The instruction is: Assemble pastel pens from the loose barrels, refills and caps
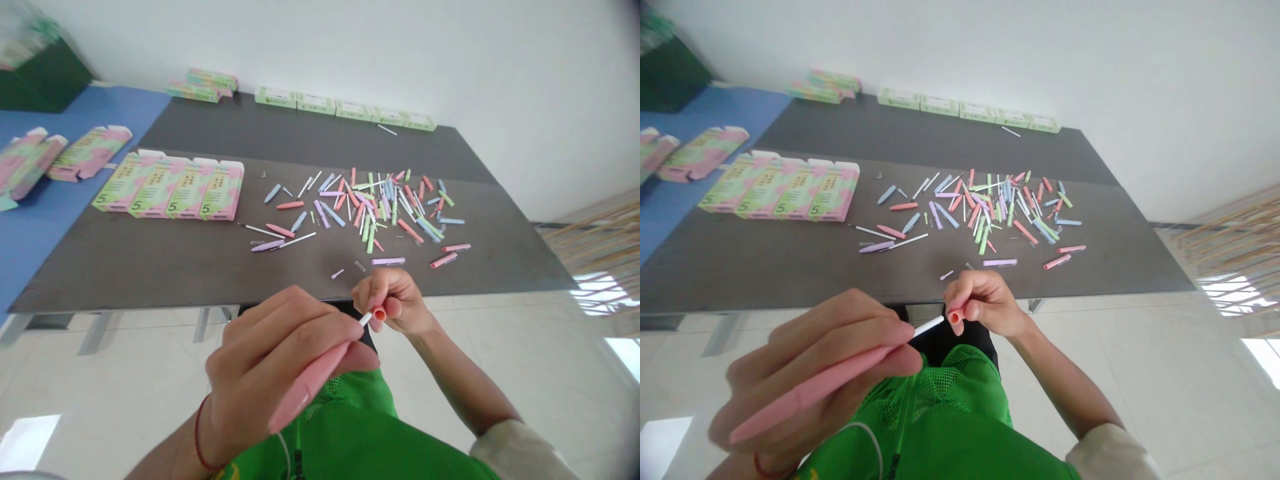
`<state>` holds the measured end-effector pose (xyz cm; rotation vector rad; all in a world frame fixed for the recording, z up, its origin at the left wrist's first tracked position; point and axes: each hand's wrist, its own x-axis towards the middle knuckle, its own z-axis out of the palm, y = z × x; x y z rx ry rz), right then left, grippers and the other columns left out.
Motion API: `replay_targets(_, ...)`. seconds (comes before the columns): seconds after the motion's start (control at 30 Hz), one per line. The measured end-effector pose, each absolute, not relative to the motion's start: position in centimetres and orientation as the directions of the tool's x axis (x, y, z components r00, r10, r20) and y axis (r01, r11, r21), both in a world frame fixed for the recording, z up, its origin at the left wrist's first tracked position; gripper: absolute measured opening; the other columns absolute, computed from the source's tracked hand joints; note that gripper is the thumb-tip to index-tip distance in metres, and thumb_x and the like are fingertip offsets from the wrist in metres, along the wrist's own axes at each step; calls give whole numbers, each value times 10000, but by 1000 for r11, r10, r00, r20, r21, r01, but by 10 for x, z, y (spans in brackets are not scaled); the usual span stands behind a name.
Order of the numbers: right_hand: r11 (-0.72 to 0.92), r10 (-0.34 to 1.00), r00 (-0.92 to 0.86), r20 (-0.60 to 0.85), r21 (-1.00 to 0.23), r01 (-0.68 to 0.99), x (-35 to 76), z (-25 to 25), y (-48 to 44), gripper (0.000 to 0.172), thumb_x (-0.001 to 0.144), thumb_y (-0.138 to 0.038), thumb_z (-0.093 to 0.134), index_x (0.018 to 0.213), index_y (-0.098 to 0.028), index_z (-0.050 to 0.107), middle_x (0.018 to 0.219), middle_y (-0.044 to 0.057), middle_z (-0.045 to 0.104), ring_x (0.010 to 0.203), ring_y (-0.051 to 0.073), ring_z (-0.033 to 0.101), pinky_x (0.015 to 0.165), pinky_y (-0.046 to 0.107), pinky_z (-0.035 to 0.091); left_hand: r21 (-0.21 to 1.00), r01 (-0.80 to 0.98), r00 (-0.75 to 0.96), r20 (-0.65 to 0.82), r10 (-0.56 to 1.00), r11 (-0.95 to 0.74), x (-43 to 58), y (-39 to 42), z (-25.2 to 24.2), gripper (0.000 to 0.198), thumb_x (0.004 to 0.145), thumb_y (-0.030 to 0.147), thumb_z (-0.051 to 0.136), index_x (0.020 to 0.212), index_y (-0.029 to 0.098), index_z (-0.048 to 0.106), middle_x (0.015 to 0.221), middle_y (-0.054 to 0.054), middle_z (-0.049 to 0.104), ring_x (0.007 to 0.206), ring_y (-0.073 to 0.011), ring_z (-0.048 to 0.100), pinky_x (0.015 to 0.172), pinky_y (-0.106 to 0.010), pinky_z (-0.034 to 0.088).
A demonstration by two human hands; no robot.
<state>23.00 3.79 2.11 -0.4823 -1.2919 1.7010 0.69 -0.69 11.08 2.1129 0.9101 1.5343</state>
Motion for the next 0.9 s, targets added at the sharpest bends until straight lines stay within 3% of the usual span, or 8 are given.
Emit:
replay_targets(0.3, -49, 831, -517, 208, -897, -439, 229, 22, 38, 386, 851, -520, 829, 777, -193, 637, 613, -23, 617, 453, 83, 503, 533, 246, 420, 679, 198, 239, 665, 707, -707, 1, -7, 109, 201, 843, 188, 857, 1010, 172, 745, 842, -9, 761, 729, -125, 706, 665, -242, 608)
replay_targets(0.5, -11, 804, -527, 275, -880, -475, 228, 21, 39, 283, 897, -448, 803, 837, -201, 680, 662, 2, 664, 525, 106, 566, 569, 252, 429, 677, 208, 241, 664, 708, -706, 5, -6, 107, 216, 840, 186, 859, 1025, 189, 748, 837, -3, 760, 725, -128, 703, 665, -250, 610)
replay_targets(0.67, -21, 824, -519, 226, -904, -427, 230, 18, 38, 344, 867, -507, 816, 815, -202, 667, 611, -8, 634, 534, 121, 554, 586, 261, 436, 643, 250, 205, 695, 689, -724, 14, -5, 109, 165, 844, 161, 849, 963, 200, 740, 822, 15, 763, 712, -128, 710, 663, -253, 602)
replay_targets(0.9, 8, 800, -529, 281, -888, -459, 232, 17, 38, 271, 928, -443, 770, 881, -192, 679, 665, 3, 647, 558, 119, 554, 605, 263, 434, 635, 234, 248, 693, 677, -736, 17, -4, 109, 145, 868, 136, 822, 973, 182, 732, 815, 3, 763, 720, -132, 712, 666, -255, 599)
